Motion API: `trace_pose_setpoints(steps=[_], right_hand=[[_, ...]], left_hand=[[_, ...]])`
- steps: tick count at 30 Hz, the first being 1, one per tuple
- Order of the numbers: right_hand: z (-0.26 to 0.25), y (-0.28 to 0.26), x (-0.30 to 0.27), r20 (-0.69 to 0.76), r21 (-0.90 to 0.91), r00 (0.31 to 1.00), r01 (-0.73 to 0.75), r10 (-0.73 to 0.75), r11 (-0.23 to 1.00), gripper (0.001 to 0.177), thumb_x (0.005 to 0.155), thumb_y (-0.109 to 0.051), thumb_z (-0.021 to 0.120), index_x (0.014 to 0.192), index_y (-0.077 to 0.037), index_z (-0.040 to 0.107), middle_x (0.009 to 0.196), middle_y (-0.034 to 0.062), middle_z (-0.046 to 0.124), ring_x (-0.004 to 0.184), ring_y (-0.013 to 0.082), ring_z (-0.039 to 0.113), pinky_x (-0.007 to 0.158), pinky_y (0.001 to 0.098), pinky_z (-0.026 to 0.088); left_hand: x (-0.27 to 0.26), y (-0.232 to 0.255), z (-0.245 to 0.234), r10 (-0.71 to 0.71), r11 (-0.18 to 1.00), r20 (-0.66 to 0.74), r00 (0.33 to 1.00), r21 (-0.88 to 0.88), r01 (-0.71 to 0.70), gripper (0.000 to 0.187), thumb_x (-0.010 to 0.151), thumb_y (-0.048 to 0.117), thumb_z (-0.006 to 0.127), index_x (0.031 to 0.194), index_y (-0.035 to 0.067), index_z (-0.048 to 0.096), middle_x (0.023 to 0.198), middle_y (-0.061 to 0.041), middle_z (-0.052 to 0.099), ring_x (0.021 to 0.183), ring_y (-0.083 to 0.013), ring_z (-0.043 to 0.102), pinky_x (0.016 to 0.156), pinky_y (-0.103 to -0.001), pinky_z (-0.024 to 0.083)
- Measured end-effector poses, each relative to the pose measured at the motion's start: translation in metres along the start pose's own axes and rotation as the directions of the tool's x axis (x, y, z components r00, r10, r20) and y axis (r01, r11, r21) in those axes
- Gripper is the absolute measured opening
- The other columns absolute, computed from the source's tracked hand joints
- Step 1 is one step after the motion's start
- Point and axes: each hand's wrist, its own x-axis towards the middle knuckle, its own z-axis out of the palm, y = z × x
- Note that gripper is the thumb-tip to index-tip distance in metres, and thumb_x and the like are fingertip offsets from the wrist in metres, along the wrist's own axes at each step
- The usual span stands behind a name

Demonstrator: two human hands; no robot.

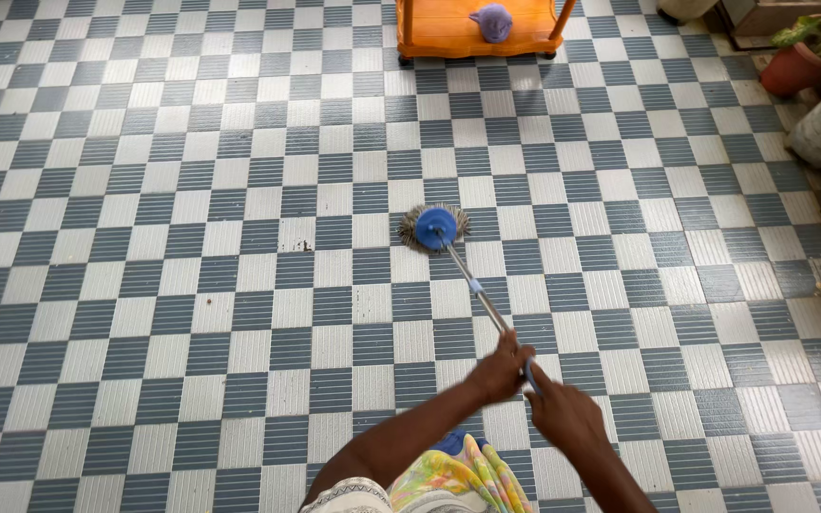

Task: The person mops a checkered tile floor using a blue spin mop. They dip the mop into a pink bucket of water, wring it out by hand, and continue mopping the floor in a systematic manner.

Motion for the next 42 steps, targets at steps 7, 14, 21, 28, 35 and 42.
trace_pose_setpoints(steps=[7, 14, 21, 28, 35, 42], right_hand=[[0.047, 0.008, -0.045, 0.000, 0.022, 0.999, -0.041, 0.041, 0.999, 0.062, 0.100, -0.042, 0.055, 0.157, -0.028, 0.035, 0.080, 0.0086, 0.077, 0.078, 0.0249, 0.077, 0.076, 0.0436, 0.061], [0.013, -0.033, -0.003, -0.134, 0.035, 0.988, 0.079, -0.073, 0.996, 0.052, 0.098, -0.032, 0.058, 0.147, -0.017, 0.045, 0.094, 0.0086, 0.077, 0.090, 0.0278, 0.075, 0.079, 0.0467, 0.059], [-0.013, -0.057, 0.083, -0.146, 0.053, 0.988, 0.052, -0.044, 0.997, 0.050, 0.099, -0.033, 0.058, 0.147, -0.024, 0.047, 0.109, 0.0079, 0.075, 0.101, 0.0275, 0.073, 0.085, 0.0456, 0.059], [-0.001, -0.013, 0.097, -0.251, 0.133, 0.968, 0.016, 0.018, 0.991, 0.058, 0.095, -0.034, 0.061, 0.151, -0.039, 0.046, 0.107, 0.0069, 0.076, 0.098, 0.0294, 0.074, 0.085, 0.0471, 0.059], [-0.007, 0.026, -0.011, 0.040, 0.155, 0.982, -0.188, 0.184, 0.970, 0.056, 0.103, -0.043, 0.052, 0.156, -0.036, 0.039, 0.085, 0.0099, 0.077, 0.079, 0.0258, 0.079, 0.077, 0.0427, 0.063], [-0.005, 0.015, -0.030, -0.061, 0.156, 0.983, -0.159, 0.171, 0.975, 0.051, 0.099, -0.039, 0.055, 0.149, -0.035, 0.047, 0.088, 0.0079, 0.078, 0.084, 0.0280, 0.077, 0.079, 0.0459, 0.062]], left_hand=[[-0.062, 0.053, -0.011, -0.067, 0.952, 0.216, 0.974, -0.278, 0.127, 0.046, 0.095, 0.014, 0.071, 0.135, 0.010, 0.048, 0.160, -0.051, 0.015, 0.131, -0.0619, 0.048, 0.102, -0.054, 0.055], [-0.029, -0.003, -0.040, 0.026, 0.984, 0.063, 0.998, -0.178, -0.014, 0.054, 0.087, 0.009, 0.075, 0.134, 0.015, 0.050, 0.158, -0.034, 0.035, 0.144, -0.0560, 0.040, 0.104, -0.052, 0.054], [0.051, -0.081, -0.048, -0.151, 0.980, 0.108, 0.983, -0.110, 0.163, 0.050, 0.092, 0.020, 0.076, 0.135, 0.021, 0.051, 0.168, -0.023, 0.022, 0.144, -0.0441, 0.043, 0.106, -0.050, 0.051], [0.092, -0.086, -0.009, -0.152, 0.966, 0.176, 0.973, -0.183, 0.185, 0.052, 0.085, 0.019, 0.080, 0.131, 0.020, 0.056, 0.168, -0.026, 0.019, 0.146, -0.0407, 0.041, 0.113, -0.049, 0.045], [0.026, 0.005, 0.026, 0.085, 0.958, 0.157, 0.984, -0.285, -0.038, 0.039, 0.086, 0.014, 0.080, 0.120, 0.011, 0.061, 0.133, -0.028, 0.058, 0.151, -0.0553, 0.028, 0.124, -0.063, 0.029], [0.013, 0.026, -0.004, 0.107, 0.949, 0.246, 0.963, -0.315, -0.025, 0.038, 0.090, 0.015, 0.077, 0.124, 0.011, 0.059, 0.125, -0.020, 0.067, 0.155, -0.0551, 0.024, 0.126, -0.067, 0.016]])
